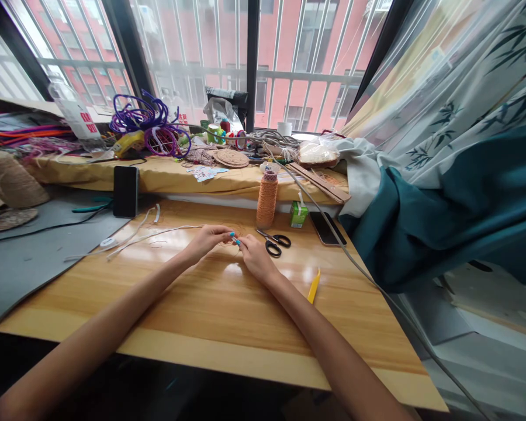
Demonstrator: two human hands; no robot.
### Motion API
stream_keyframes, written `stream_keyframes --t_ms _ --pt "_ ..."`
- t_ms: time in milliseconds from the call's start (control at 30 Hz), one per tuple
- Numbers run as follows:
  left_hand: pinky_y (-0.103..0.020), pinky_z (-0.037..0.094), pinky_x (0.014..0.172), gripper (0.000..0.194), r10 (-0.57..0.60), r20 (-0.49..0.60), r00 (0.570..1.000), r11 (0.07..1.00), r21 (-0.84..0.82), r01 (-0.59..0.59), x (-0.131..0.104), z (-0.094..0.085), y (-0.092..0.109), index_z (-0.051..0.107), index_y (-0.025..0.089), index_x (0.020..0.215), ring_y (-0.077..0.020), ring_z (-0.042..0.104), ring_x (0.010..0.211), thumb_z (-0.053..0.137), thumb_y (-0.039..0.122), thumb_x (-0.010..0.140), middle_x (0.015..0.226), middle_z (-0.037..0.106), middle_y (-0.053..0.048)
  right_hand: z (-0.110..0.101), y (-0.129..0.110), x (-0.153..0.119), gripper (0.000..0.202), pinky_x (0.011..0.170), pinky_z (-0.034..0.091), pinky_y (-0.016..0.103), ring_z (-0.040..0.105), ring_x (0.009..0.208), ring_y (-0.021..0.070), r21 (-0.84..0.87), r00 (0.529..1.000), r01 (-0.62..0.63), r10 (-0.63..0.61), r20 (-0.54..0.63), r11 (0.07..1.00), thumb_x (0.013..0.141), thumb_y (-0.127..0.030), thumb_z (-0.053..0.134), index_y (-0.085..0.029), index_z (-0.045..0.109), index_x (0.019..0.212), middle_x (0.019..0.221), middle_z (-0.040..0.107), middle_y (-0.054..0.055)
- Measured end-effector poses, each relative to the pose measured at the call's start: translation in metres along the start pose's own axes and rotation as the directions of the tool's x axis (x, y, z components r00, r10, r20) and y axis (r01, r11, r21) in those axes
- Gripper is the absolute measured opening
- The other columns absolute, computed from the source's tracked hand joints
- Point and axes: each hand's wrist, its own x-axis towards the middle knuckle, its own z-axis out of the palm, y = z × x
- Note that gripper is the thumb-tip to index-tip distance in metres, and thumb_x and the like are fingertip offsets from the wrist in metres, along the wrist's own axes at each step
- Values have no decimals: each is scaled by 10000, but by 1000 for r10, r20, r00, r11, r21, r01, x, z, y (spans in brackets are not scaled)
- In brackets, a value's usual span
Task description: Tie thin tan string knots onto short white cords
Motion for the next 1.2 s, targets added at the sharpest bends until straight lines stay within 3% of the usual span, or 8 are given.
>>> stream_keyframes --t_ms 300,433,767,1000,1200 --pt "-214 362 576 231 -51 -30 998 996 -75 49 2 1 -1 649 115 719 -90 455 586 567 319 646 624 592 -14 1 -2 -2 246 643 343 235 435 667 122 -153 996 85 -89 -19 985 843 -235 362 -153 593 850 688 433 21" --pt "-222 366 579 236 -60 -28 998 993 -106 57 2 1 -1 657 113 727 -96 460 589 573 315 639 626 599 -24 0 -2 -1 253 638 351 234 447 660 121 -94 997 76 -79 -26 993 838 -227 364 -156 603 876 688 447 23" --pt "-234 366 581 224 -94 -34 995 988 -124 89 1 1 4 671 117 707 -93 451 572 599 300 600 594 599 -18 -1 8 4 244 647 359 245 511 670 132 99 993 -117 120 -22 988 793 -237 415 -155 644 818 700 565 28" --pt "-237 394 584 219 -161 -7 987 961 -227 156 -1 2 4 675 118 674 -95 471 571 633 304 568 597 604 -32 -4 1 1 232 629 350 241 492 647 127 21 998 -50 51 -22 999 785 -238 437 -154 653 766 663 542 28" --pt "-246 410 599 232 -173 42 984 963 -203 178 2 -5 -1 673 115 688 -99 491 580 631 317 582 616 611 -41 -4 6 1 223 636 349 237 499 659 124 79 997 -76 78 -21 994 773 -253 451 -156 645 722 686 560 26"
